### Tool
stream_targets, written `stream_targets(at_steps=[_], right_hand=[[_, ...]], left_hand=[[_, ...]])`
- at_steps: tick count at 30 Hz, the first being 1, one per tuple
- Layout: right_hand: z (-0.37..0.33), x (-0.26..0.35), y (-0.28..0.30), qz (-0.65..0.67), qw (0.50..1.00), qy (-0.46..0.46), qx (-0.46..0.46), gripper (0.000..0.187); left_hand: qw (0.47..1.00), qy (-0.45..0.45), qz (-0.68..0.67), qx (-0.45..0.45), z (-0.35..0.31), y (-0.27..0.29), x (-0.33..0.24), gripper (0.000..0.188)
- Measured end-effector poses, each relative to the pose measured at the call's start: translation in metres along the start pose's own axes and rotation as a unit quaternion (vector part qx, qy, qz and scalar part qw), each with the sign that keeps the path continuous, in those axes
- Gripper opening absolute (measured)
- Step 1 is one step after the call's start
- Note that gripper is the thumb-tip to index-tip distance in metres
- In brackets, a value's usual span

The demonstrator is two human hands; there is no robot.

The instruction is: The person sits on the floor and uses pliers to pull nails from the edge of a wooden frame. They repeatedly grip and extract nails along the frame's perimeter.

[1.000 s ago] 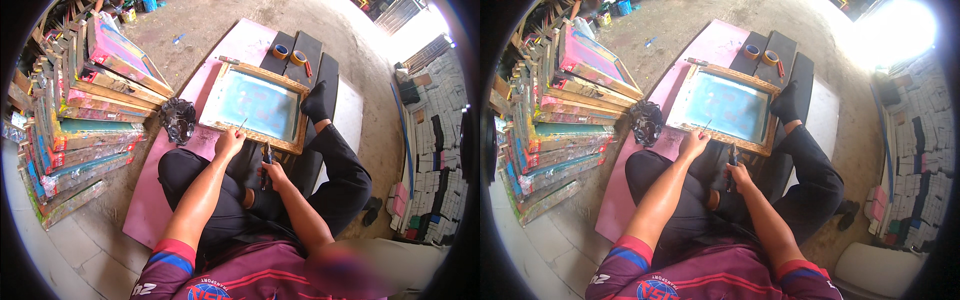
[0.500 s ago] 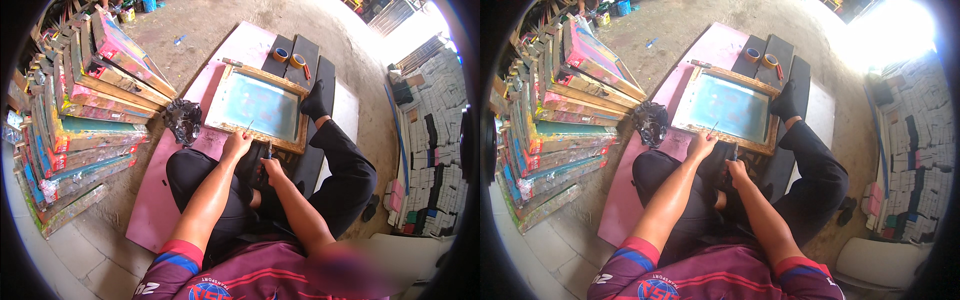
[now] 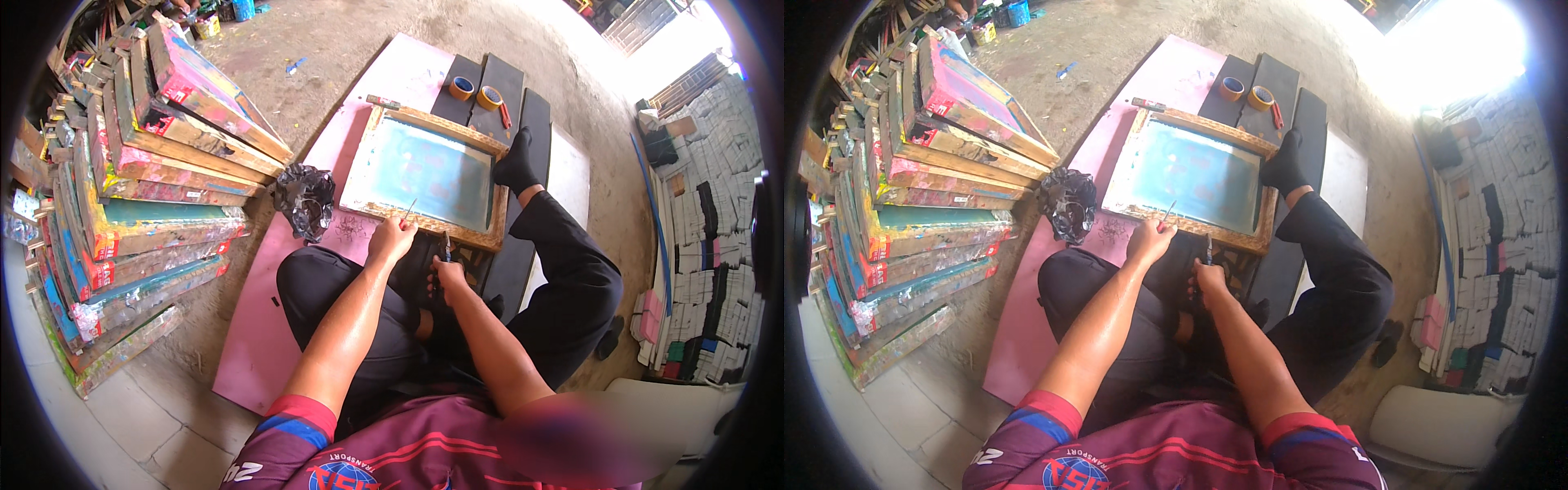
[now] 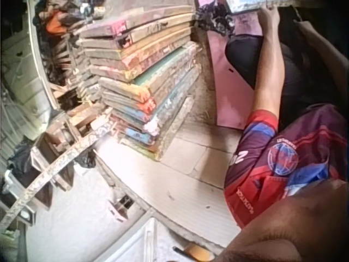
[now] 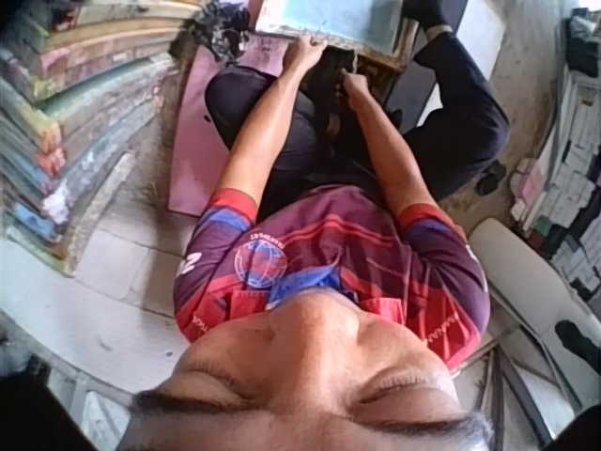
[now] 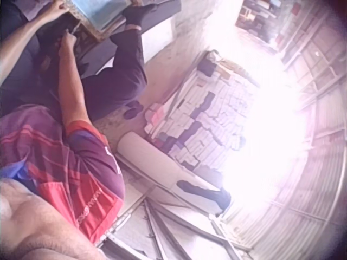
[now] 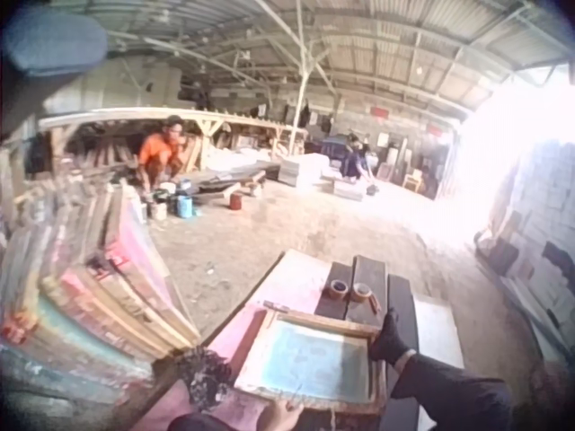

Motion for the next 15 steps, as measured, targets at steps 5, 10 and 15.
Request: stream_targets(at_steps=[5,10,15], right_hand=[[-0.001,-0.003,0.002,0.038,0.998,-0.015,0.041,0.033],[-0.001,0.0,0.003,0.124,0.987,-0.014,0.106,0.034],[-0.028,0.013,-0.002,0.05,0.982,0.037,0.179,0.039]], left_hand=[[1.0,0.008,0.015,0.002,0.002,-0.004,0.001,0.045],[1.0,-0.023,-0.002,-0.017,0.014,-0.014,0.008,0.04],[0.992,-0.053,-0.086,0.073,0.012,-0.033,0.008,0.029]])
Point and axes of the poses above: each hand's wrist, its own z-axis towards the middle knuckle, its own y-axis out of the back of the hand, x = y × z, the point moved 8 cm from there along z, towards the middle knuckle, and after that the axes turned 12 degrees about y, right-handed, at the moved point
